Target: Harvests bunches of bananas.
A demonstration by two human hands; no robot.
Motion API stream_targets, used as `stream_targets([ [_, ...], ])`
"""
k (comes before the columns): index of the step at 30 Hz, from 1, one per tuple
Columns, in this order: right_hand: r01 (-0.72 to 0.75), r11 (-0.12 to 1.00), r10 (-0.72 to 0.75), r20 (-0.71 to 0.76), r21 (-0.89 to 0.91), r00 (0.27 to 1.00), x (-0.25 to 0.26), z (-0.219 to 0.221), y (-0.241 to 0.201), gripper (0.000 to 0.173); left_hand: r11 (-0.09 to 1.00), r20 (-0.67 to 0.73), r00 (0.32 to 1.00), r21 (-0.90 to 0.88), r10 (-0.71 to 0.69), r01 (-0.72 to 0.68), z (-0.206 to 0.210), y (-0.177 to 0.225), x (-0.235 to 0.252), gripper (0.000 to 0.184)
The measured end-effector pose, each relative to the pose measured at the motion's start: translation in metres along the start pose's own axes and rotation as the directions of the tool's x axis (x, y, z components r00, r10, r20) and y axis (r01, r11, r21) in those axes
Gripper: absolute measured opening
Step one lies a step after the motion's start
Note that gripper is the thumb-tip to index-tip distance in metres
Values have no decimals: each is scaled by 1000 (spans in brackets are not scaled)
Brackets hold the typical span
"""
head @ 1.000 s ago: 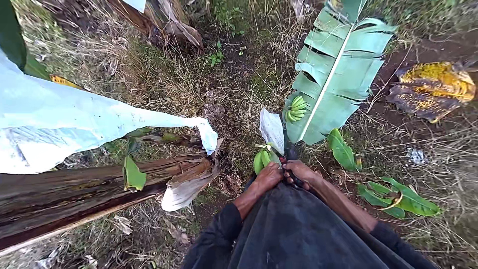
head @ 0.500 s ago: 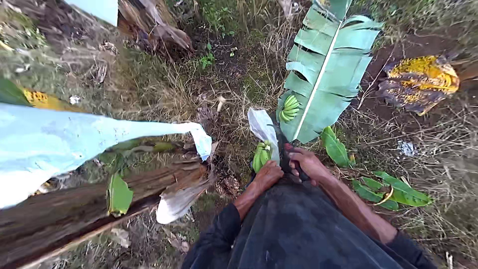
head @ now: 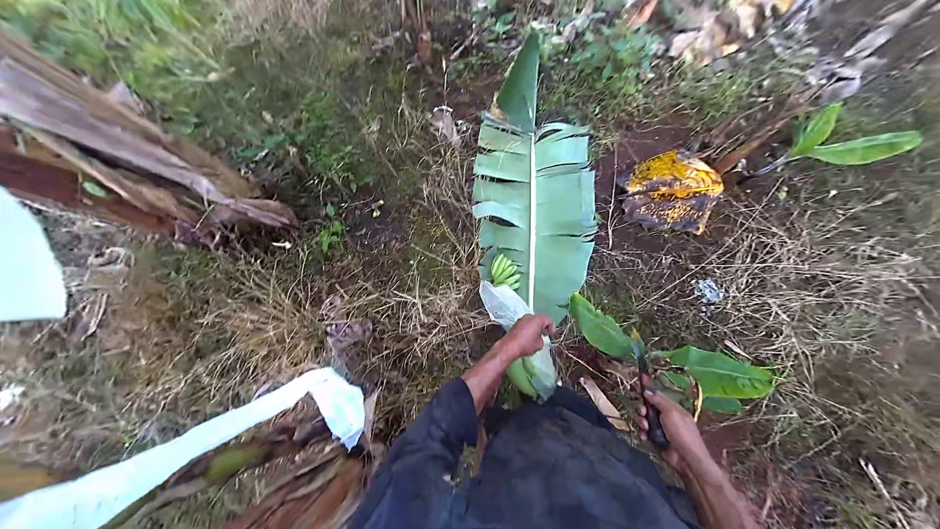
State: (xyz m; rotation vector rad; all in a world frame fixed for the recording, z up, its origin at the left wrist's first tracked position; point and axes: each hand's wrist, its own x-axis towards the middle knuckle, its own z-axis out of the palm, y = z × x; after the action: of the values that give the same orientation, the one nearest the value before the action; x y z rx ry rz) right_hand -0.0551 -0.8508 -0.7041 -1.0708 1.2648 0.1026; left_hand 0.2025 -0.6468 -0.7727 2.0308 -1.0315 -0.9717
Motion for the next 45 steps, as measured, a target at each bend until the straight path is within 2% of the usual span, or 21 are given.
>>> stream_targets([
  [3, -4, 998, 9, -61, 68, 998, 7, -27, -3, 25, 993, -137, 985, -59, -107, 100, -51, 4, 89, 59],
  [5, 22, 995, -13, -92, 95, 996, 16, -45, -10, 25, 990, -291, 950, -119, -108, 76, -81, 16, 134, 75],
  [7, 36, 994, -26, -105, 99, 994, 27, -64, -17, 24, 992, -411, 909, -124, -70, 20, -100, 42, 145, 74],
  [9, 36, 994, -24, -116, 105, 993, 44, -73, -24, 24, 997, -459, 888, -82, -35, -3, -110, 59, 138, 65],
  [12, 19, 997, -11, -102, 71, 995, 65, -74, -37, 24, 999, -434, 900, -15, -37, 34, -104, 55, 101, 54],
  [15, 28, 999, -27, 19, -38, 999, 79, -54, -60, 27, 986, -422, 903, 101, -78, 133, -116, 54, 31, 44],
  [18, 90, 981, -61, 169, -169, 984, 82, -23, -85, 32, 917, -524, 849, 301, -69, 261, -162, 87, -59, 40],
  [20, 191, 943, -109, 292, -272, 950, 76, 10, -106, 38, 808, -643, 766, 453, 3, 377, -204, 130, -126, 39],
  [22, 352, 875, -171, 468, -332, 867, 64, 50, -128, 47, 663, -743, 658, 554, 121, 504, -241, 181, -196, 36],
  [23, 435, 836, -189, 567, -335, 802, 56, 71, -139, 53, 579, -776, 609, 575, 163, 578, -255, 207, -230, 35],
  [26, 659, 718, -212, 830, -226, 515, 31, 135, -167, 60, 301, -837, 502, 547, 220, 781, -279, 273, -324, 33],
  [28, 739, 668, -194, 936, -93, 293, 5, 173, -180, 60, 150, -850, 483, 516, 212, 843, -283, 305, -374, 31],
  [30, 799, 601, -171, 979, 15, 110, -32, 205, -190, 59, 37, -828, 514, 534, 222, 844, -283, 326, -411, 27],
  [33, 866, 478, -173, 982, 149, -73, -89, 246, -197, 55, -21, -780, 548, 570, 303, 822, -269, 355, -439, 28],
  [34, 874, 448, -194, 974, 191, -113, -103, 260, -196, 54, -51, -767, 548, 566, 335, 823, -261, 366, -442, 29],
  [36, 868, 440, -248, 960, 231, -130, -123, 287, -184, 54, -136, -734, 588, 580, 338, 803, -253, 380, -433, 32],
  [39, 817, 520, -304, 948, 249, -95, -148, 325, -162, 57, -282, -734, 661, 608, 155, 742, -273, 370, -402, 35],
  [41, 774, 576, -313, 946, 262, -87, -169, 338, -148, 58, -417, -793, 609, 553, 2, 722, -300, 349, -397, 41],
  [43, 751, 596, -328, 940, 286, -97, -182, 344, -135, 58, -552, -855, 499, 487, -142, 677, -313, 338, -406, 41],
  [44, 738, 604, -335, 936, 299, -106, -184, 345, -130, 57, -612, -861, 474, 477, -183, 631, -311, 337, -412, 38],
  [45, 728, 609, -343, 932, 314, -115, -186, 347, -125, 57, -637, -853, 487, 483, -187, 601, -305, 336, -421, 34],
])
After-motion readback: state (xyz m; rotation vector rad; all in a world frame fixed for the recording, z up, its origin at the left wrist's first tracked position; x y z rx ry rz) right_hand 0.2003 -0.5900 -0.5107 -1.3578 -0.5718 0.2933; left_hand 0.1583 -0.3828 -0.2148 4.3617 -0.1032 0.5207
